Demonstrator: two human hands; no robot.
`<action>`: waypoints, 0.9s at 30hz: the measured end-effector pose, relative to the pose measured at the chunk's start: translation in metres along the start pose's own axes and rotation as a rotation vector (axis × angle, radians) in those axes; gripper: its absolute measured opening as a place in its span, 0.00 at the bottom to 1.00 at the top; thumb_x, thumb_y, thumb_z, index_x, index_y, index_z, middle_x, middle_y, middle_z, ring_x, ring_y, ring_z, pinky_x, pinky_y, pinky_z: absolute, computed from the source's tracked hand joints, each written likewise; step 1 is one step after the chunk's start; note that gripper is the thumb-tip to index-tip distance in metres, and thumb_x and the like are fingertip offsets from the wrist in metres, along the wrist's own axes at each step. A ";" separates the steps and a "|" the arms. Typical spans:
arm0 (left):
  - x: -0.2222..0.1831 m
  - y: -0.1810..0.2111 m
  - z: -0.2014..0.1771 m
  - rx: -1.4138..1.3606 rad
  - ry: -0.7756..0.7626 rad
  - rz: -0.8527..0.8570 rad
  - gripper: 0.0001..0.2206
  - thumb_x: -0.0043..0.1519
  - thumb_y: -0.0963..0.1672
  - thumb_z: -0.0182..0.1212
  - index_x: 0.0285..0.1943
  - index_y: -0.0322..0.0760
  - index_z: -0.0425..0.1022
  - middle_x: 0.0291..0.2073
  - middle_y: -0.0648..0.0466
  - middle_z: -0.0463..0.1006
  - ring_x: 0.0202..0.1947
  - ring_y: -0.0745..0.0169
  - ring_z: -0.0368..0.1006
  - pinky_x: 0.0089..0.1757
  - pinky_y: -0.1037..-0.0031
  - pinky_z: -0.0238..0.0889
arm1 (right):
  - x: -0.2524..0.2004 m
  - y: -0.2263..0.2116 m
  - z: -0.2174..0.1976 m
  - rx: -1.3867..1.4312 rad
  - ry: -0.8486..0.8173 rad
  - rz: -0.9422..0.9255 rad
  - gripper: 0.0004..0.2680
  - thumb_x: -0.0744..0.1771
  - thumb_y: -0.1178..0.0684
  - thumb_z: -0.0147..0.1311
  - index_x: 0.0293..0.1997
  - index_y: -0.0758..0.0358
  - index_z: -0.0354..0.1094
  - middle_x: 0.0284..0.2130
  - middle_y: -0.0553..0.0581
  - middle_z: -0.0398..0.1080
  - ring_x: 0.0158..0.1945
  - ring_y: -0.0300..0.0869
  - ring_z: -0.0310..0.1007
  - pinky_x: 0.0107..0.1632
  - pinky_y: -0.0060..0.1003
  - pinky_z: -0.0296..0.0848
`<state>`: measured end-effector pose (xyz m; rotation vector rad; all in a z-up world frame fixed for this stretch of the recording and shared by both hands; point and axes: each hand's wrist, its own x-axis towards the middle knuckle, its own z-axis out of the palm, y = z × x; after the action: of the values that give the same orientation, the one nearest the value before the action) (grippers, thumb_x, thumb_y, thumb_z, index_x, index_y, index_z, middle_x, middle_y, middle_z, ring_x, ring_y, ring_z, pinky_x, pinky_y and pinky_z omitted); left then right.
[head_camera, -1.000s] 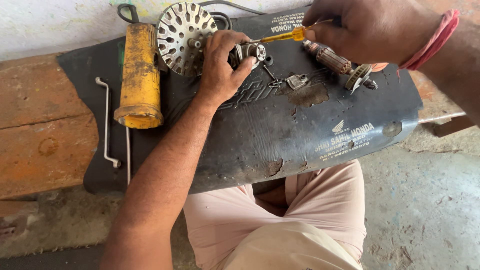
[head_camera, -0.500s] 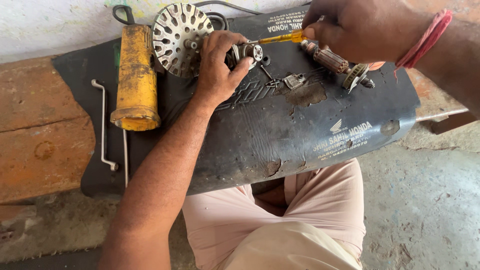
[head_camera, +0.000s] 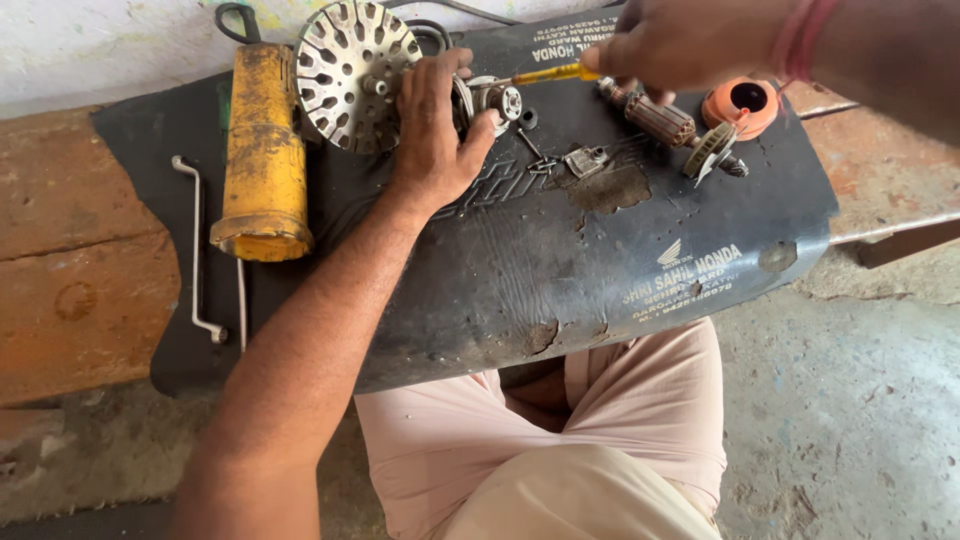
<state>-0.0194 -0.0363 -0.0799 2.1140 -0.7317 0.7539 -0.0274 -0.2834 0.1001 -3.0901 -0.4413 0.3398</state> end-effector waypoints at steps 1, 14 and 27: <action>0.001 -0.001 0.002 0.006 -0.003 -0.003 0.24 0.61 0.41 0.66 0.66 0.34 0.62 0.52 0.47 0.69 0.57 0.49 0.63 0.59 0.53 0.55 | 0.004 0.001 0.001 -0.026 -0.006 -0.052 0.19 0.72 0.35 0.46 0.42 0.60 0.79 0.24 0.58 0.76 0.25 0.49 0.77 0.33 0.49 0.76; 0.005 -0.003 0.004 -0.005 0.042 0.023 0.20 0.62 0.42 0.67 0.60 0.34 0.65 0.51 0.45 0.67 0.56 0.47 0.62 0.58 0.53 0.54 | -0.024 -0.017 -0.016 -1.004 0.442 -0.647 0.07 0.66 0.45 0.58 0.38 0.55 0.76 0.27 0.49 0.70 0.34 0.41 0.77 0.34 0.37 0.77; 0.004 0.003 -0.005 0.017 0.053 0.044 0.23 0.64 0.43 0.68 0.64 0.32 0.64 0.55 0.43 0.72 0.58 0.43 0.69 0.58 0.54 0.63 | -0.015 -0.001 -0.016 -0.293 0.401 -0.466 0.10 0.68 0.48 0.58 0.50 0.62 0.78 0.30 0.59 0.78 0.25 0.45 0.75 0.33 0.40 0.77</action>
<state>-0.0198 -0.0351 -0.0730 2.0913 -0.7471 0.8398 -0.0386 -0.2859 0.1188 -3.0544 -1.2411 -0.3730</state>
